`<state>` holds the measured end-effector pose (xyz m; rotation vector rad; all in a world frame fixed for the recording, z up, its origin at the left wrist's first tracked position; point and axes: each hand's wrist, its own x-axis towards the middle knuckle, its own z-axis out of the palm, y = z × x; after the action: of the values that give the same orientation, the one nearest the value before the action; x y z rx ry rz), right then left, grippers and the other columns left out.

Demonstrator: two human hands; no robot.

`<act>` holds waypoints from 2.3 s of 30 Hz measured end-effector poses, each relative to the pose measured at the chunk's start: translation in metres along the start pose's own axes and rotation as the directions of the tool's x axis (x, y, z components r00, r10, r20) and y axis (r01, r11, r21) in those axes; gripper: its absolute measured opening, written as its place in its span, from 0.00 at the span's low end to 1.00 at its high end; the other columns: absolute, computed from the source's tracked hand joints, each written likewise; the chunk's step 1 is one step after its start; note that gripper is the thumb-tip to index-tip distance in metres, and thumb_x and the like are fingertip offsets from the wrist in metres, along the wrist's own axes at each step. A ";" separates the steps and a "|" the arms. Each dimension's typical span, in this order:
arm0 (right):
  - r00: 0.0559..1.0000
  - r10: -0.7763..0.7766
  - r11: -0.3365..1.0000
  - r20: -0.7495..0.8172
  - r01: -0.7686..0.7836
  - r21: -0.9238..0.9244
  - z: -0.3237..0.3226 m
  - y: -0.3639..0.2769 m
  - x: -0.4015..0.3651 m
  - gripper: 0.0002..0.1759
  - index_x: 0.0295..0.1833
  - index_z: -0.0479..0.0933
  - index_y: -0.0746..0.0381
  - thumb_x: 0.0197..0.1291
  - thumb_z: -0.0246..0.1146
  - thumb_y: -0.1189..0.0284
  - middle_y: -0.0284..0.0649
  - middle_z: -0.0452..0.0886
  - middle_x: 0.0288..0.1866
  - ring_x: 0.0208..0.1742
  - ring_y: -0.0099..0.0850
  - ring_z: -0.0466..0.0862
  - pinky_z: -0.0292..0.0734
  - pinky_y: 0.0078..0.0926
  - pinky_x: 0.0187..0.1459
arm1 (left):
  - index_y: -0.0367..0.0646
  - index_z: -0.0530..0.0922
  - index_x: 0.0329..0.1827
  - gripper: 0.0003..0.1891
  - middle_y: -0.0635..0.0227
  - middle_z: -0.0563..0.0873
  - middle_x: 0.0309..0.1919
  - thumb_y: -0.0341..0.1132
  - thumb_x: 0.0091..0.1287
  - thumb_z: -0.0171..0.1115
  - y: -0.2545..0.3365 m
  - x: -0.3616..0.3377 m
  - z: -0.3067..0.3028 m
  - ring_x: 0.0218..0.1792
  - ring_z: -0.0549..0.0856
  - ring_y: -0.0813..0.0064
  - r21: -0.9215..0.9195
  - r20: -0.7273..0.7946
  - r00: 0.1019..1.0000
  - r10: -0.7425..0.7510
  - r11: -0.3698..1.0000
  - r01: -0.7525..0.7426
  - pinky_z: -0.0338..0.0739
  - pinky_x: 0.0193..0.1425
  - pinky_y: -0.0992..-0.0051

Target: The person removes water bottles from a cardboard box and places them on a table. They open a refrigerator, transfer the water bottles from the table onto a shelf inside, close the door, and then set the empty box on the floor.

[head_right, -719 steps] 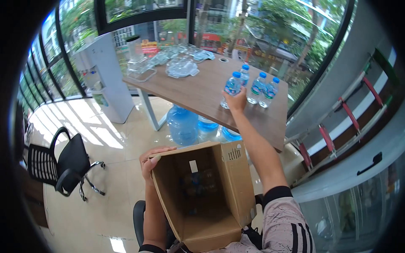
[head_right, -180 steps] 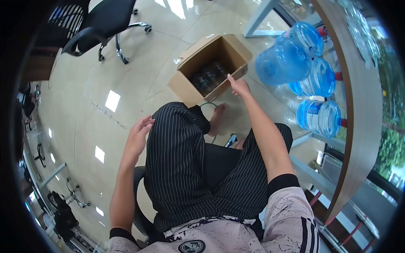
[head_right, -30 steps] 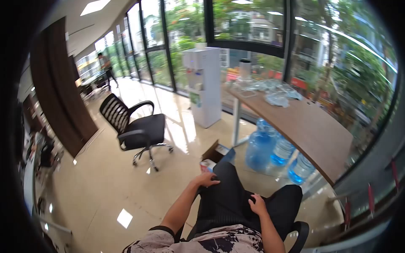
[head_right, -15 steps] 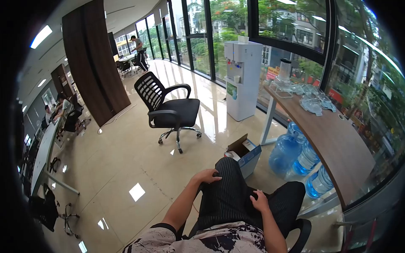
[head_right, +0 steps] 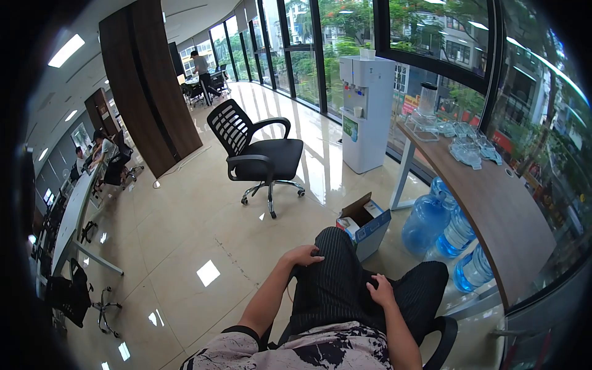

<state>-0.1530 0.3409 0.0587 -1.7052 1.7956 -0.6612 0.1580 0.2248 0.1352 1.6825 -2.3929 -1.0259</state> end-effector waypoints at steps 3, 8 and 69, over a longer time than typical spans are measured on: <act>1.000 0.018 1.000 -0.011 -0.018 0.001 -0.004 0.000 -0.005 0.25 0.56 0.74 0.62 0.56 0.64 0.61 0.52 0.69 0.65 0.69 0.45 0.65 0.59 0.37 0.68 | 0.36 0.72 0.60 0.35 0.49 0.81 0.51 0.57 0.60 0.60 0.009 0.001 -0.002 0.52 0.80 0.58 -0.014 0.043 0.999 -0.026 1.000 0.027 0.73 0.57 0.66; 0.998 0.029 1.000 -0.049 -0.029 -0.004 -0.004 0.007 -0.010 0.25 0.56 0.75 0.62 0.56 0.64 0.61 0.51 0.69 0.65 0.69 0.45 0.65 0.60 0.36 0.67 | 0.36 0.71 0.61 0.36 0.50 0.80 0.51 0.58 0.60 0.60 0.008 0.016 0.002 0.51 0.80 0.59 0.011 0.056 0.998 0.021 1.000 -0.022 0.73 0.57 0.66; 0.774 0.373 0.922 -0.512 -0.372 0.108 -0.007 0.056 -0.087 0.24 0.55 0.75 0.63 0.57 0.62 0.59 0.52 0.71 0.62 0.66 0.45 0.69 0.62 0.37 0.66 | 0.35 0.72 0.60 0.37 0.49 0.82 0.49 0.58 0.57 0.64 0.132 0.144 0.031 0.44 0.85 0.60 0.053 0.387 0.805 0.451 0.860 -0.507 0.78 0.50 0.68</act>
<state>-0.1956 0.4310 0.0307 -1.1602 2.4215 -1.0144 -0.0219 0.1430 0.1342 0.8593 -2.9721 -1.1537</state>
